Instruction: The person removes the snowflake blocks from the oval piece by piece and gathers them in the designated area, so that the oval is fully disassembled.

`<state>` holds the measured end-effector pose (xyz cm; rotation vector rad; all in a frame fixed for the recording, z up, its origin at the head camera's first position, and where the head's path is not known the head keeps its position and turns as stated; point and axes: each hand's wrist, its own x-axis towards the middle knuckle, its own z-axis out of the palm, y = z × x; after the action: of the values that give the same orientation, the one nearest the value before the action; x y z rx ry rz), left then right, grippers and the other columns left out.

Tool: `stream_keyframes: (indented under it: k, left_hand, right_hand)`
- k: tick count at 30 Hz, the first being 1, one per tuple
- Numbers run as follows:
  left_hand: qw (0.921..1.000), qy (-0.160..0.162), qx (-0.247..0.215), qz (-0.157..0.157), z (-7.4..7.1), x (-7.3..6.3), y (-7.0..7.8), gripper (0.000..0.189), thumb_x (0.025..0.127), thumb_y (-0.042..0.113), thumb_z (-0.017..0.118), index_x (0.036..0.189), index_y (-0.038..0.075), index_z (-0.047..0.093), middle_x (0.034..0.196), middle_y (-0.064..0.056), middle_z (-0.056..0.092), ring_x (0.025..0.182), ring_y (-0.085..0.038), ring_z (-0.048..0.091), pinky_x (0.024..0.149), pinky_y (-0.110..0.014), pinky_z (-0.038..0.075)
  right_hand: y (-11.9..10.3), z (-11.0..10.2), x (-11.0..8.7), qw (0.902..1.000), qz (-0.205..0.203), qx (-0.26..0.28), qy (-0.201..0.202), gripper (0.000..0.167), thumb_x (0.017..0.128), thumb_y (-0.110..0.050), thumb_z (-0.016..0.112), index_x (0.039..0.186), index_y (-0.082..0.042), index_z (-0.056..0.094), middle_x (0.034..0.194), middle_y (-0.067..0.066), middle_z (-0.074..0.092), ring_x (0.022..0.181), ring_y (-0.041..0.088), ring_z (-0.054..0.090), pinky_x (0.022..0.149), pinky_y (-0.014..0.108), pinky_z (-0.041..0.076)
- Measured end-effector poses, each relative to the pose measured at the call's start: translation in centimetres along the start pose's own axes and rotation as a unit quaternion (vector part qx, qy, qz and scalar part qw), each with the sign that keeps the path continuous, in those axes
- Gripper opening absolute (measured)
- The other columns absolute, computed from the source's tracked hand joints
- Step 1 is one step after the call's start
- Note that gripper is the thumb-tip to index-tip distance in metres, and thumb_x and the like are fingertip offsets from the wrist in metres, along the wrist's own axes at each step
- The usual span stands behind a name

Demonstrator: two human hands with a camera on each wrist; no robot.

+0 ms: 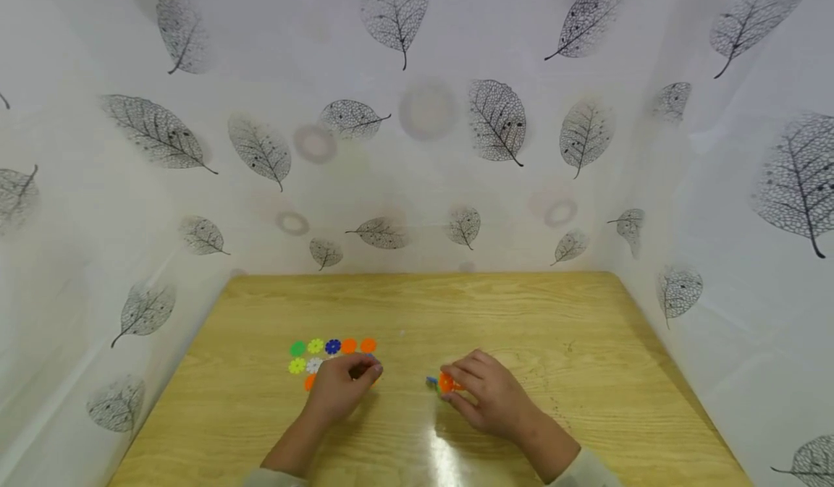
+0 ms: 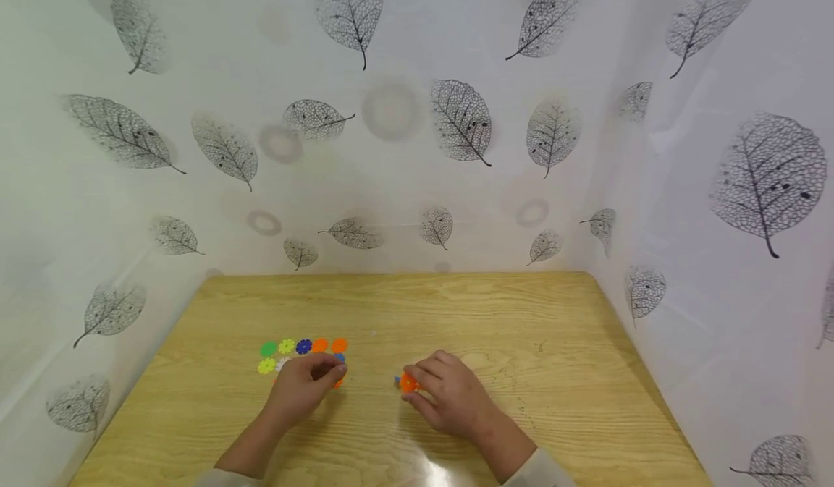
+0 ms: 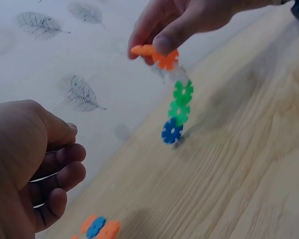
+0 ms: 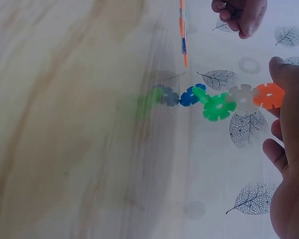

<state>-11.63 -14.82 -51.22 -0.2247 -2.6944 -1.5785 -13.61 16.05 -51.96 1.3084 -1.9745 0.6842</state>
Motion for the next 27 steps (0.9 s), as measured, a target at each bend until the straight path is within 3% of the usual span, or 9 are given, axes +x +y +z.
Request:
stream_keyframes:
  k: [6, 13, 19, 27]
  left_hand:
    - [0.9983, -0.047, -0.005, 0.035, 1.5, 0.0, 1.1, 0.026, 0.102, 0.035, 0.068, 0.104, 0.011, 0.078, 0.091, -0.001, 0.074, 0.076, -0.009, 0.064, 0.065, -0.027, 0.055]
    - [0.9942, -0.087, -0.045, 0.045, 3.2, 0.1, 2.1, 0.033, 0.104, 0.038, 0.065, 0.104, 0.008, 0.078, 0.093, -0.008, 0.076, 0.081, -0.022, 0.070, 0.067, -0.029, 0.057]
    - [0.9927, -0.104, -0.048, 0.036, 4.3, -0.1, 2.9, 0.034, 0.103, 0.040, 0.065, 0.102, 0.009, 0.079, 0.087, -0.001, 0.074, 0.076, -0.013, 0.065, 0.063, -0.029, 0.055]
    - [0.9908, -0.115, -0.045, 0.055, 4.9, 0.0, 3.5, 0.023, 0.102, 0.036, 0.066, 0.095, 0.020, 0.080, 0.083, 0.005, 0.073, 0.071, -0.008, 0.064, 0.060, -0.027, 0.054]
  right_hand:
    - [-0.1, 0.3, 0.0, 1.0000, -0.001, 0.001, -0.008, 0.042, 0.091, -0.030, 0.082, 0.124, -0.006, 0.073, 0.110, 0.001, 0.074, 0.093, 0.014, 0.065, 0.081, 0.030, 0.055]
    - [-0.2, 0.4, 0.1, 0.9999, -0.001, 0.008, -0.014, 0.049, 0.083, -0.028, 0.088, 0.124, -0.007, 0.073, 0.110, -0.001, 0.073, 0.093, 0.012, 0.064, 0.082, 0.029, 0.055]
    - [-0.3, 0.6, 0.1, 0.9998, -0.006, 0.007, -0.017, 0.045, 0.088, -0.033, 0.084, 0.123, -0.007, 0.074, 0.108, -0.002, 0.073, 0.092, 0.011, 0.063, 0.082, 0.028, 0.054]
    - [-0.3, 0.6, 0.4, 0.9998, -0.007, 0.006, -0.017, 0.043, 0.087, -0.032, 0.086, 0.119, -0.006, 0.075, 0.105, -0.002, 0.074, 0.091, 0.011, 0.063, 0.081, 0.027, 0.054]
